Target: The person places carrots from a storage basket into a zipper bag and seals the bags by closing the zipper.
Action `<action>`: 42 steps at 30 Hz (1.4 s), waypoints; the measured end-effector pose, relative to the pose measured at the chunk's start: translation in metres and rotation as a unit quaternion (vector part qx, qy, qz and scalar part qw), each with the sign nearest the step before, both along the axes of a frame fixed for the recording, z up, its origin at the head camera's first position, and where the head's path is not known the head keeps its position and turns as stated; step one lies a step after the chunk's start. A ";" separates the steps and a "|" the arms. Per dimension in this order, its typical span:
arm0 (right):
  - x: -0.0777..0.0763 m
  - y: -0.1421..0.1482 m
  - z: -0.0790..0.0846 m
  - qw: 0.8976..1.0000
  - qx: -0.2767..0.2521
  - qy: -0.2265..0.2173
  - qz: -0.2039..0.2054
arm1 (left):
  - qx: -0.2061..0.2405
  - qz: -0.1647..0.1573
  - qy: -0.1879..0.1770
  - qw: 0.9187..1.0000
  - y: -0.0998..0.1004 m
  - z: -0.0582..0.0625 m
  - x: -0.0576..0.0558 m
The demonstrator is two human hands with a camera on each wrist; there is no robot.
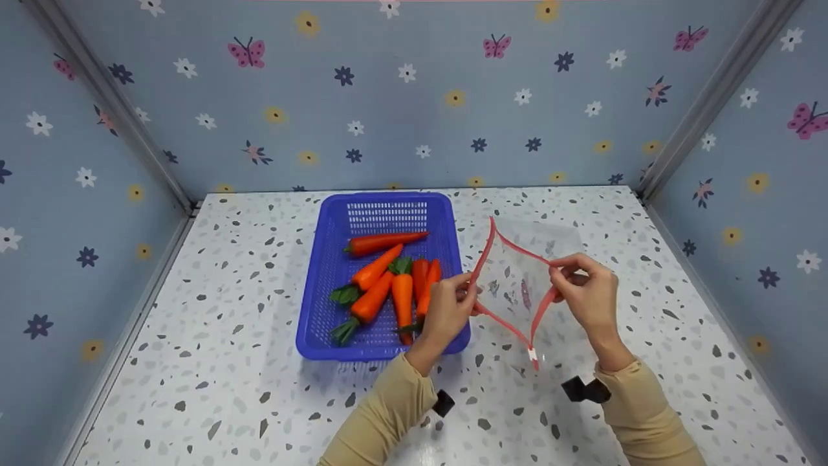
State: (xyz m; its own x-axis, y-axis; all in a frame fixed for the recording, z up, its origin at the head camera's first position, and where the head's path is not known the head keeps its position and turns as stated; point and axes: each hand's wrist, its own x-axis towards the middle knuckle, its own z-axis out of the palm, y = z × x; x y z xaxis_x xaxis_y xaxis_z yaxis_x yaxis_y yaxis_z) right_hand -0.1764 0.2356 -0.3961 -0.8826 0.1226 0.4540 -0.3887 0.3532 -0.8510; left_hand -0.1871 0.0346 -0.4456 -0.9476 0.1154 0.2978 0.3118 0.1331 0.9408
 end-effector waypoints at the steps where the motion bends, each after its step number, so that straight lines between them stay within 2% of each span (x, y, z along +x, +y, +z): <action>1: 0.001 0.000 0.002 1.000 -0.016 0.004 0.003 | 0.002 0.001 0.000 1.000 -0.001 0.000 0.000; 7: 0.009 -0.006 0.013 0.996 -0.090 0.004 0.007 | 0.002 0.002 0.000 1.000 -0.006 -0.001 -0.001; 14: 0.005 -0.010 0.001 0.990 -0.140 -0.008 0.006 | -0.022 0.001 0.033 0.999 -0.008 0.004 0.000; 20: 0.007 -0.015 -0.003 0.990 -0.143 -0.017 0.009 | -0.046 0.002 0.031 0.998 -0.009 0.008 0.001; 25: 0.006 -0.017 -0.003 0.988 -0.154 -0.015 0.011 | -0.052 -0.001 0.050 0.997 -0.015 0.012 0.000; 30: 0.002 -0.016 -0.010 0.984 -0.177 -0.024 0.003 | -0.063 0.010 0.062 0.996 -0.025 0.014 0.000; 37: 0.001 -0.019 -0.013 0.984 -0.178 -0.028 0.001 | -0.081 0.019 0.020 0.996 -0.041 0.004 -0.007; 42: 0.002 -0.021 -0.013 0.983 -0.178 -0.037 0.003 | -0.087 0.041 0.000 0.995 -0.052 -0.005 -0.013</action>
State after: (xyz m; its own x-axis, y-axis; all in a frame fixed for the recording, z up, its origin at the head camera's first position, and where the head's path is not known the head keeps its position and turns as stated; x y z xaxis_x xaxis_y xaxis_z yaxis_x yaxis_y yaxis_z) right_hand -0.1740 0.2145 -0.4094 -0.9128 0.2558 0.3184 -0.3227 0.0258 -0.9461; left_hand -0.2000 -0.0170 -0.4502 -0.9561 0.0868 0.2800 0.2929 0.3184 0.9016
